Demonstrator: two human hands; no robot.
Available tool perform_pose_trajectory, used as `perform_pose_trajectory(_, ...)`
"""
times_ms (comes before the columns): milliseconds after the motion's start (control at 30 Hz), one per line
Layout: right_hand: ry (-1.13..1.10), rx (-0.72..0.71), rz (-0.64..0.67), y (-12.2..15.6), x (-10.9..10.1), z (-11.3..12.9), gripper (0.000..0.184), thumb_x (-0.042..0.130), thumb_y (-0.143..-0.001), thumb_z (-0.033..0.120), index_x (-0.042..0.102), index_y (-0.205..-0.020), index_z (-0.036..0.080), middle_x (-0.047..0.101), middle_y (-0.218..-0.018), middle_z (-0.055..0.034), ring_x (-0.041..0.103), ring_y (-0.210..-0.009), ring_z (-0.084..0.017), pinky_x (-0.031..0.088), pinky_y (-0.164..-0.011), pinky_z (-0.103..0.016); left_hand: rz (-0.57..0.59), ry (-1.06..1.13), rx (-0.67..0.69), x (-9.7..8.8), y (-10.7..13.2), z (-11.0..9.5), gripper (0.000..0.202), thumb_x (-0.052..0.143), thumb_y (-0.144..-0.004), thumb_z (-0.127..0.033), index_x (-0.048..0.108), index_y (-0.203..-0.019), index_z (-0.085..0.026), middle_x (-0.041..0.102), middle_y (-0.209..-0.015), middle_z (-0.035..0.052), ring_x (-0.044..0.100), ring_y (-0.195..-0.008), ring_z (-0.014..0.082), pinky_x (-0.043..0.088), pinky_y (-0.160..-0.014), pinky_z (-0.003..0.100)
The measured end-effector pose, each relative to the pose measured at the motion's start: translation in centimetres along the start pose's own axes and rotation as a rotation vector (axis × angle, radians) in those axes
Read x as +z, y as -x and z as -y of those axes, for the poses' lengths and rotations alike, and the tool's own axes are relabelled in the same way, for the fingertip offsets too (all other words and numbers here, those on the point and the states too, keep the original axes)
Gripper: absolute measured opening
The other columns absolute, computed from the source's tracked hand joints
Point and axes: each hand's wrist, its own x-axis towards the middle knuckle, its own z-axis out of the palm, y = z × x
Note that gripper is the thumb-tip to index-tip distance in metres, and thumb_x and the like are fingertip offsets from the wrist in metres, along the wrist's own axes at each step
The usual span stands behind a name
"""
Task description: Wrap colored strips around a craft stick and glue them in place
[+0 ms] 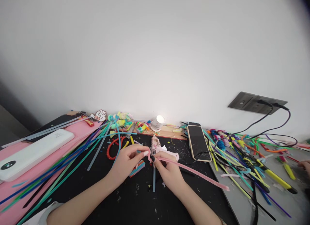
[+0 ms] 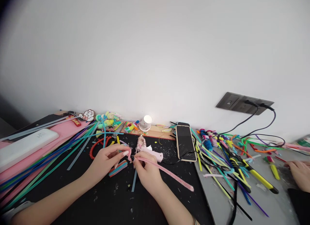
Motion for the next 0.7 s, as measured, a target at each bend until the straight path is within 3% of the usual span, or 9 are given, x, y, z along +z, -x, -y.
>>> perform_pose_trajectory(533, -0.031, 0.058, -0.008, -0.03, 0.1, -0.39, 0.025, 0.05, -0.09, 0.031, 0.063, -0.073, 0.018, 0.055, -0.063, -0.0006, 0.047, -0.057, -0.015, 0.037, -0.053, -0.025, -0.021, -0.019, 0.026, -0.18, -0.11, 0.19, 0.021, 0.068, -0.079, -0.039, 0.077, -0.087, -0.021, 0.07, -0.078, 0.0032, 0.048, -0.046, 0.0101, 0.041, -0.049, 0.024)
perform_pose_trajectory(700, -0.039, 0.083, -0.035, -0.06, 0.07, -0.75, 0.027, 0.05, -0.091, 0.035, 0.061, -0.073, 0.018, 0.054, -0.065, -0.0004, 0.048, -0.058, -0.015, 0.038, -0.054, -0.025, 0.039, -0.051, 0.06, -0.17, 0.09, -0.08, 0.026, 0.061, -0.085, -0.041, 0.076, -0.079, -0.021, 0.066, -0.075, 0.0022, 0.046, -0.046, 0.0099, 0.042, -0.048, 0.023)
